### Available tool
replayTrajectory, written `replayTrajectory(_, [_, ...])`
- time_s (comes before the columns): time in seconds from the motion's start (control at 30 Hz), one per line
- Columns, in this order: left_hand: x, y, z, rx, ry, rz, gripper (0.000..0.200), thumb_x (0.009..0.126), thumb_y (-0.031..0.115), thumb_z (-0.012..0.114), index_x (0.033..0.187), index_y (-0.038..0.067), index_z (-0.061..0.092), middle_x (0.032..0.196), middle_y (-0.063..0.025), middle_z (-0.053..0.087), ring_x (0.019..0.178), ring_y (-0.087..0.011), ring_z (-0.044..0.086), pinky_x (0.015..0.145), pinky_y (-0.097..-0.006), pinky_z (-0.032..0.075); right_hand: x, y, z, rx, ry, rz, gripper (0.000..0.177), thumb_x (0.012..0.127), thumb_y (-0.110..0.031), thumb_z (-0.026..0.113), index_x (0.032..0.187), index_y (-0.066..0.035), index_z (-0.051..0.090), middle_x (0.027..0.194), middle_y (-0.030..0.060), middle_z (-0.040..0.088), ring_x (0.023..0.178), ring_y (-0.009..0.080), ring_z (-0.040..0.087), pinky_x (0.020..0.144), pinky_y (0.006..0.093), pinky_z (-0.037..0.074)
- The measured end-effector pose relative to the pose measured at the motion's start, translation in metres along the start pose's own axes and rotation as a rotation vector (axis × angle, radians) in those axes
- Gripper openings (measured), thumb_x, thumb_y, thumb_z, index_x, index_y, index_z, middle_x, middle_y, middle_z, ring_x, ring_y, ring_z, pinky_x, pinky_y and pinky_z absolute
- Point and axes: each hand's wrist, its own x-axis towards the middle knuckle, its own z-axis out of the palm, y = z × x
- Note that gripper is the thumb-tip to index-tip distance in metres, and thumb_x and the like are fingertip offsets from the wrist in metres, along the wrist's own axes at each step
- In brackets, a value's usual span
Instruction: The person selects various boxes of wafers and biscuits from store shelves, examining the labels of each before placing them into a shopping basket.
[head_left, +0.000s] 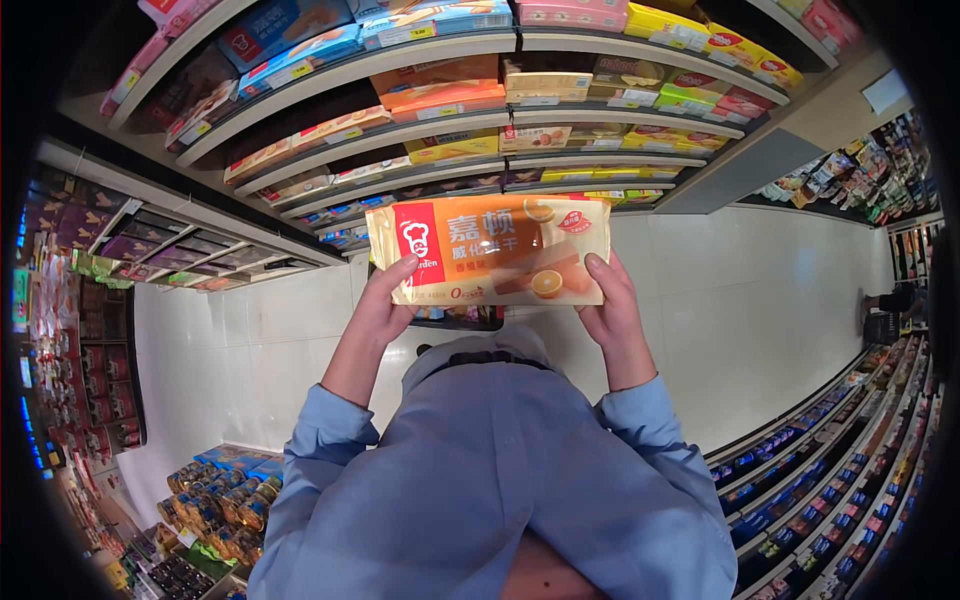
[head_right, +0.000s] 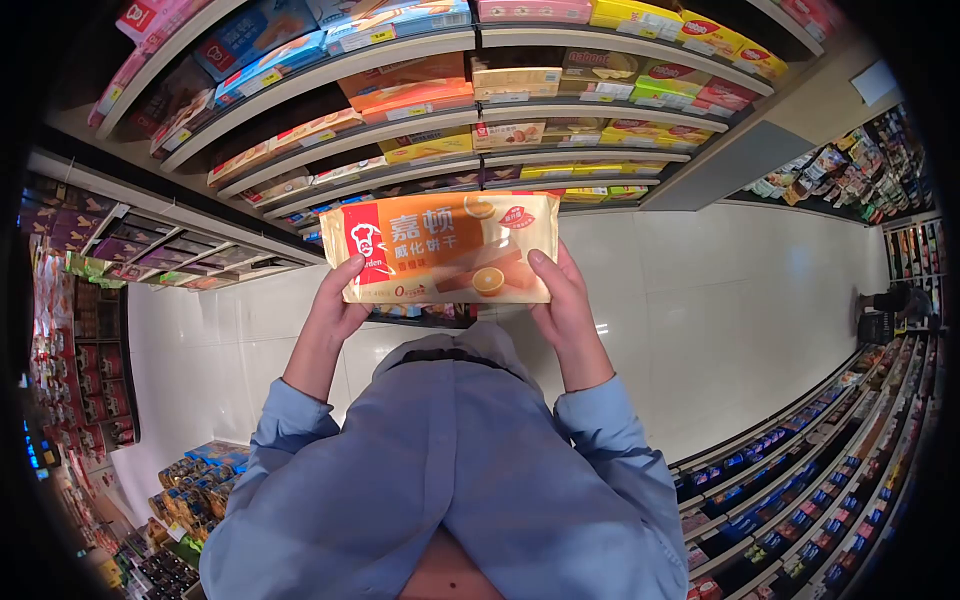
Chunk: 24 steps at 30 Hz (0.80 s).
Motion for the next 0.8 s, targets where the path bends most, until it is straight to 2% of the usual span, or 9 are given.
replayTrajectory(0.07, [0.001, -0.002, 0.012, 0.033, 0.000, 0.014, 0.053, 0.093, 0.017, 0.066, 0.139, 0.002, 0.045, 0.128, -0.0151, 0.062, 0.114, -0.0251, 0.064, 0.099, -0.0434, 0.052, 0.000, -0.001, -0.005, -0.035, 0.017, -0.024, 0.056, 0.099, -0.014, 0.057, 0.148, -0.001, 0.035, 0.142, 0.0144, 0.050, 0.129, 0.0233, 0.052, 0.106, 0.0360, 0.045])
replayTrajectory(0.2, [-0.003, -0.006, 0.037, 0.367, 0.089, 0.183, 0.050, 0.092, 0.016, 0.069, 0.135, 0.001, 0.049, 0.122, -0.0138, 0.064, 0.111, -0.0210, 0.065, 0.095, -0.0400, 0.055, 0.005, 0.014, -0.024, -0.977, 0.334, -0.359, 0.068, 0.095, -0.015, 0.064, 0.151, -0.001, 0.029, 0.146, 0.0198, 0.045, 0.139, 0.0260, 0.041, 0.111, 0.0360, 0.038])
replayTrajectory(0.3, [-0.014, -0.003, 0.075, 0.788, 0.165, 0.206, 0.045, 0.089, 0.015, 0.073, 0.128, 0.000, 0.056, 0.114, -0.0132, 0.068, 0.103, -0.0178, 0.067, 0.086, -0.0379, 0.056, 0.006, 0.026, -0.015, -1.060, 0.085, -0.365, 0.077, 0.092, -0.012, 0.067, 0.154, -0.002, 0.022, 0.148, 0.0222, 0.041, 0.139, 0.0278, 0.041, 0.112, 0.0384, 0.037])
replayTrajectory(0.33, [-0.011, -0.011, 0.080, 0.950, 0.133, 0.362, 0.046, 0.087, 0.014, 0.074, 0.127, 0.001, 0.056, 0.114, -0.0138, 0.068, 0.102, -0.0231, 0.068, 0.085, -0.0392, 0.056, 0.000, 0.025, 0.016, -0.614, 0.004, -0.121, 0.083, 0.091, -0.008, 0.068, 0.156, -0.003, 0.016, 0.149, 0.0230, 0.040, 0.139, 0.0278, 0.042, 0.108, 0.0379, 0.042])
replayTrajectory(0.37, [-0.009, -0.019, 0.083, 1.109, 0.100, 0.522, 0.047, 0.085, 0.012, 0.074, 0.126, 0.001, 0.056, 0.114, -0.0144, 0.069, 0.101, -0.0284, 0.069, 0.085, -0.0404, 0.056, 0.002, 0.034, 0.025, -0.589, -0.077, -0.101, 0.085, 0.090, -0.008, 0.068, 0.156, -0.003, 0.015, 0.149, 0.0228, 0.040, 0.138, 0.0275, 0.043, 0.106, 0.0372, 0.044])
replayTrajectory(0.47, [-0.019, -0.032, 0.098, 1.227, 0.065, 0.505, 0.056, 0.080, 0.013, 0.076, 0.131, 0.003, 0.054, 0.127, -0.0198, 0.062, 0.116, -0.0424, 0.061, 0.096, -0.0450, 0.051, 0.009, 0.060, 0.051, -0.541, -0.193, -0.150, 0.081, 0.088, -0.009, 0.071, 0.153, -0.002, 0.023, 0.142, 0.0198, 0.049, 0.128, 0.0239, 0.053, 0.094, 0.0329, 0.053])
replayTrajectory(0.57, [-0.018, -0.042, 0.083, 1.756, -0.151, 0.833, 0.064, 0.078, 0.015, 0.076, 0.136, 0.005, 0.051, 0.143, -0.0254, 0.048, 0.130, -0.0496, 0.045, 0.105, -0.0483, 0.044, 0.026, 0.072, 0.040, -0.489, -0.150, 0.054, 0.070, 0.086, -0.007, 0.072, 0.146, -0.001, 0.037, 0.135, 0.0159, 0.055, 0.122, 0.0223, 0.057, 0.090, 0.0326, 0.054])
replayTrajectory(0.6, [-0.025, -0.040, 0.080, 1.651, -0.174, 0.776, 0.062, 0.078, 0.018, 0.075, 0.133, 0.004, 0.052, 0.149, -0.0259, 0.040, 0.138, -0.0479, 0.036, 0.110, -0.0512, 0.036, 0.026, 0.072, 0.052, -0.411, 0.023, 0.128, 0.057, 0.087, -0.009, 0.069, 0.138, 0.000, 0.045, 0.129, 0.0131, 0.058, 0.117, 0.0218, 0.060, 0.090, 0.0325, 0.054])
replayTrajectory(0.8, [-0.045, 0.014, 0.026, 1.641, 0.025, 0.855, 0.061, 0.081, 0.015, 0.074, 0.137, 0.002, 0.052, 0.148, -0.0275, 0.040, 0.136, -0.0479, 0.039, 0.113, -0.0511, 0.034, 0.023, 0.082, 0.048, -0.083, -0.020, 0.012, 0.058, 0.091, -0.020, 0.063, 0.140, 0.003, 0.044, 0.132, 0.0165, 0.058, 0.118, 0.0279, 0.061, 0.097, 0.0419, 0.052])
